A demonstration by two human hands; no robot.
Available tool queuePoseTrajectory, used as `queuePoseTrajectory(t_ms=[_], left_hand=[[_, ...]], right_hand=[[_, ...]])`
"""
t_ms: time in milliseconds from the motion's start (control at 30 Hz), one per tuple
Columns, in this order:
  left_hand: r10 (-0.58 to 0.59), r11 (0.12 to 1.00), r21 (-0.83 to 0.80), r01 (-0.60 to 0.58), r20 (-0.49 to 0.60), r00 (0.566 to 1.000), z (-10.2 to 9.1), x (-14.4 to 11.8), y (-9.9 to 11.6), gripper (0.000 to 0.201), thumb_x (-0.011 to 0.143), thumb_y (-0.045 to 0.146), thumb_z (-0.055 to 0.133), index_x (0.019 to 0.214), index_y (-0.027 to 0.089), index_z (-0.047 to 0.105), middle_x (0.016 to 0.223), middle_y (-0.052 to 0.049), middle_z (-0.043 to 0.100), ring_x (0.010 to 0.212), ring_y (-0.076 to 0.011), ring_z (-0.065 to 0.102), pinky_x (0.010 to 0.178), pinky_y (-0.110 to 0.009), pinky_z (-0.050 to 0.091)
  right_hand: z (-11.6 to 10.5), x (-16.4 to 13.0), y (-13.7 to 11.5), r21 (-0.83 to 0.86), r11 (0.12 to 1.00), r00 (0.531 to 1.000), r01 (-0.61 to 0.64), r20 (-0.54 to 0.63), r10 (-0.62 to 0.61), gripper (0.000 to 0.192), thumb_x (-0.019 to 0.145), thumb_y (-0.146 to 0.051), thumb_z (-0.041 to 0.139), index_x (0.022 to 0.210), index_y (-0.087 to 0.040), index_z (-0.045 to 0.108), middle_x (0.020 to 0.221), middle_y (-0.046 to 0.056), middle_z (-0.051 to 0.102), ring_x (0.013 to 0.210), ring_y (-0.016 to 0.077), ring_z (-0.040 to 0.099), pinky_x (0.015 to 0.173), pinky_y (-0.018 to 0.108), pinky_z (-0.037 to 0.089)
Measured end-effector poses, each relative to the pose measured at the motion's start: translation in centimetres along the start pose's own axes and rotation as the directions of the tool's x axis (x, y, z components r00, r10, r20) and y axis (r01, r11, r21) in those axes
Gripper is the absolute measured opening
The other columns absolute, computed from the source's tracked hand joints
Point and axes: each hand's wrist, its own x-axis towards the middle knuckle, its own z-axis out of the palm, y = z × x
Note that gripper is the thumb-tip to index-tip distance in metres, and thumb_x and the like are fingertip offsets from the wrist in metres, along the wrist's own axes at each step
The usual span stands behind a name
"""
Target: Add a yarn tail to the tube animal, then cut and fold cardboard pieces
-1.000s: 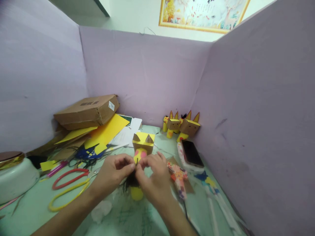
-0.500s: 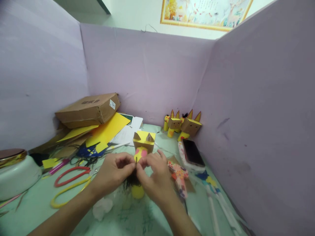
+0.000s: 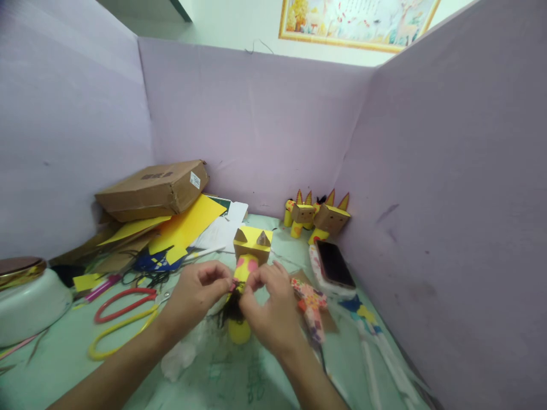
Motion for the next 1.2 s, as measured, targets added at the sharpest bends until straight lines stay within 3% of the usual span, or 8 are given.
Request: queuePoseTrajectory(t_ms=[133, 200, 300, 367, 500, 700, 1033, 1200], left_hand=[[-0.01, 1.0, -0.007, 0.01, -0.034, 0.999, 0.11, 0.07, -0.04, 0.009, 0.061, 0.022, 0.057, 0.056, 0.014, 0.056, 0.052, 0.002, 0.05, 0.052, -0.0099, 0.044, 0.05, -0.021, 0.036], [-0.002, 1.0, -0.022, 0.001, -0.025, 1.0, 0.11, 0.06, -0.15, 0.01, 0.063, 0.023, 0.058, 0.058, 0.014, 0.057, 0.052, 0.003, 0.05, 0.051, -0.0092, 0.043, 0.049, -0.02, 0.035], [0.022, 0.999, -0.046, -0.021, 0.004, 1.0, 0.1, -0.03, -0.33, 0.011, 0.065, 0.023, 0.058, 0.059, 0.014, 0.056, 0.053, 0.003, 0.049, 0.052, -0.0083, 0.042, 0.05, -0.019, 0.035], [0.029, 0.998, -0.053, -0.027, 0.023, 0.999, 0.1, -0.1, -0.39, 0.012, 0.066, 0.023, 0.058, 0.058, 0.014, 0.056, 0.054, 0.003, 0.05, 0.052, -0.0083, 0.042, 0.05, -0.019, 0.036], [0.03, 0.998, -0.058, -0.027, 0.065, 0.997, 0.12, -0.22, -0.27, 0.011, 0.067, 0.022, 0.057, 0.061, 0.013, 0.058, 0.056, 0.001, 0.054, 0.054, -0.0097, 0.047, 0.052, -0.02, 0.038], [0.031, 0.999, -0.034, -0.028, 0.066, 0.997, 0.16, -0.31, -0.06, 0.011, 0.066, 0.022, 0.056, 0.06, 0.014, 0.055, 0.055, 0.002, 0.051, 0.053, -0.009, 0.044, 0.05, -0.02, 0.037], [0.027, 1.0, -0.009, -0.028, -0.018, 0.999, 0.19, -0.09, -0.44, 0.011, 0.064, 0.021, 0.053, 0.056, 0.015, 0.049, 0.051, 0.005, 0.044, 0.049, -0.007, 0.038, 0.046, -0.019, 0.032], [0.005, 0.996, -0.086, 0.003, 0.087, 0.996, -0.03, -0.29, -0.19, 0.011, 0.065, 0.024, 0.057, 0.064, 0.013, 0.057, 0.054, 0.003, 0.051, 0.049, -0.0075, 0.041, 0.047, -0.019, 0.034]], right_hand=[[-0.08, -0.11, 0.21, 0.036, 0.998, 0.998, -0.045, 0.037, 0.044, 0.007, 0.069, -0.017, 0.048, 0.063, -0.021, 0.048, 0.063, -0.002, 0.052, 0.065, 0.0167, 0.05, 0.082, 0.041, 0.037], [-0.18, -0.19, 0.36, 0.063, 0.996, 0.997, -0.07, 0.04, 0.068, 0.006, 0.071, -0.019, 0.05, 0.073, -0.021, 0.056, 0.07, 0.0, 0.057, 0.07, 0.0183, 0.052, 0.076, 0.037, 0.04], [-0.32, -0.25, 0.53, 0.102, 0.99, 0.994, -0.096, 0.064, 0.09, 0.022, 0.075, -0.025, 0.054, 0.095, -0.021, 0.063, 0.083, 0.004, 0.062, 0.078, 0.0206, 0.054, 0.075, 0.036, 0.042], [-0.32, -0.24, 0.53, 0.124, 0.985, 0.99, -0.116, 0.088, 0.106, 0.025, 0.077, -0.027, 0.056, 0.1, -0.021, 0.064, 0.088, 0.005, 0.064, 0.082, 0.0213, 0.055, 0.078, 0.036, 0.043], [-0.13, -0.14, 0.34, 0.151, 0.982, 0.988, -0.113, 0.122, 0.095, 0.017, 0.077, -0.028, 0.057, 0.088, -0.02, 0.067, 0.082, 0.004, 0.063, 0.078, 0.0202, 0.055, 0.074, 0.034, 0.043], [0.22, 0.01, 0.04, 0.115, 0.988, 0.994, -0.102, 0.042, 0.098, 0.012, 0.075, -0.023, 0.055, 0.065, -0.02, 0.059, 0.066, 0.0, 0.056, 0.068, 0.0173, 0.053, 0.066, 0.03, 0.04], [0.42, -0.16, 0.03, 0.088, 0.99, 0.994, -0.112, 0.02, 0.111, 0.01, 0.07, -0.021, 0.049, 0.061, -0.019, 0.05, 0.061, 0.0, 0.05, 0.064, 0.0174, 0.048, 0.063, 0.031, 0.036], [0.37, 0.0, -0.22, 0.091, 0.988, 0.992, -0.122, 0.029, 0.12, 0.013, 0.073, -0.02, 0.051, 0.06, -0.019, 0.052, 0.062, -0.001, 0.052, 0.064, 0.0161, 0.049, 0.064, 0.03, 0.036]])
